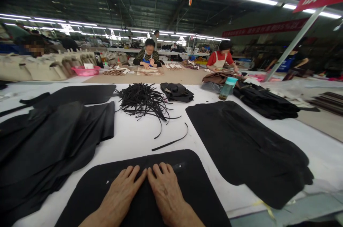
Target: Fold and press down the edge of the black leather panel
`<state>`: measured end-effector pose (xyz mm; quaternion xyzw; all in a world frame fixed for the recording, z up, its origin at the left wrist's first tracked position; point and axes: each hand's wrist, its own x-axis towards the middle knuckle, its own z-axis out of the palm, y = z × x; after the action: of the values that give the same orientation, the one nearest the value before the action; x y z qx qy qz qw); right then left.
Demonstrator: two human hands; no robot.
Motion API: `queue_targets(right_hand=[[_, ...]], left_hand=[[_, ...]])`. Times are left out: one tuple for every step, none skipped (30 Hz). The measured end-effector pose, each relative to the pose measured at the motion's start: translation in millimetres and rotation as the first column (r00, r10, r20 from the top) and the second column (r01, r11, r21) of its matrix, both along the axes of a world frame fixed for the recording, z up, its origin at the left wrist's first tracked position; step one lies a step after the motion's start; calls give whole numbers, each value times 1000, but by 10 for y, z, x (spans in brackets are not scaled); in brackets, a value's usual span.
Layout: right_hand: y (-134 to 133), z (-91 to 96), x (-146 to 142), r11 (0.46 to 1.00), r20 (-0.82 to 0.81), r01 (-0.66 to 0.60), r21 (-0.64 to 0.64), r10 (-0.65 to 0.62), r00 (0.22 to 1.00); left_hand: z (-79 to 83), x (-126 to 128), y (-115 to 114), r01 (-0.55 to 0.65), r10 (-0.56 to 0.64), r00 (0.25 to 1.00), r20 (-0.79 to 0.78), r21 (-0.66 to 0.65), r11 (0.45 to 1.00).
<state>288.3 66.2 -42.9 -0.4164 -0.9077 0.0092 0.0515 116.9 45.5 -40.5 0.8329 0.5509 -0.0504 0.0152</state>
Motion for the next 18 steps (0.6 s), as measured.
queue_targets(right_hand=[[2, 10, 2, 1000, 5, -6, -19, 6, 1000], [4, 16, 6, 999, 7, -13, -36, 13, 1000], [5, 18, 11, 999, 3, -14, -50, 14, 1000], [6, 14, 19, 998, -5, -12, -59, 12, 1000], [6, 6, 32, 998, -21, 1, -62, -3, 1000], [4, -5, 50, 998, -40, 22, -61, -25, 999], [1, -17, 74, 997, -58, 54, -54, -57, 997], [-5, -27, 105, 995, -72, 93, -41, -95, 993], [-13, -33, 144, 991, -79, 133, -23, -135, 988], [-21, -35, 188, 985, -80, 172, -3, -172, 982], [-30, -30, 237, 979, -79, 205, 13, -203, 976], [-37, -22, 289, 974, -77, 224, 21, -222, 972], [-40, -10, 340, 972, -75, 234, 19, -232, 970], [-40, 3, 389, 972, -73, 235, 10, -234, 970], [-36, 14, 432, 972, -69, 237, 2, -236, 969], [-30, 24, 467, 970, -66, 245, 1, -244, 968], [-22, 31, 494, 966, -64, 259, 10, -258, 964], [-16, 35, 513, 959, -61, 282, 25, -280, 958]], left_hand=[[-17, -7, 7, 1, -1, 1000, -5, 1, 1000], [-39, -14, 15, 5, -4, 1000, -11, 4, 1000], [-68, -23, 22, 6, -6, 1000, -17, 11, 1000], [-100, -33, 27, 9, -8, 1000, -25, 19, 1000], [-132, -45, 27, 11, -10, 999, -33, 28, 1000], [-161, -58, 24, 17, -16, 999, -41, 34, 999], [-182, -70, 14, 28, -26, 998, -49, 39, 999], [-193, -81, -1, 35, -32, 998, -58, 50, 998], [-192, -89, -21, 39, -34, 997, -67, 68, 997], [-180, -96, -44, 39, -32, 997, -74, 94, 995], [-161, -101, -69, 33, -23, 997, -78, 127, 991], [-139, -107, -92, 23, -10, 997, -79, 160, 987], [-117, -116, -111, 9, 6, 997, -77, 188, 982], [-102, -130, -124, -6, 21, 997, -74, 206, 979], [-95, -152, -131, -16, 32, 997, -72, 212, 977], [-98, -184, -133, -18, 33, 997, -72, 205, 979], [-109, -224, -134, -8, 22, 997, -72, 191, 982], [-126, -269, -135, 13, 0, 997, -75, 171, 985]])
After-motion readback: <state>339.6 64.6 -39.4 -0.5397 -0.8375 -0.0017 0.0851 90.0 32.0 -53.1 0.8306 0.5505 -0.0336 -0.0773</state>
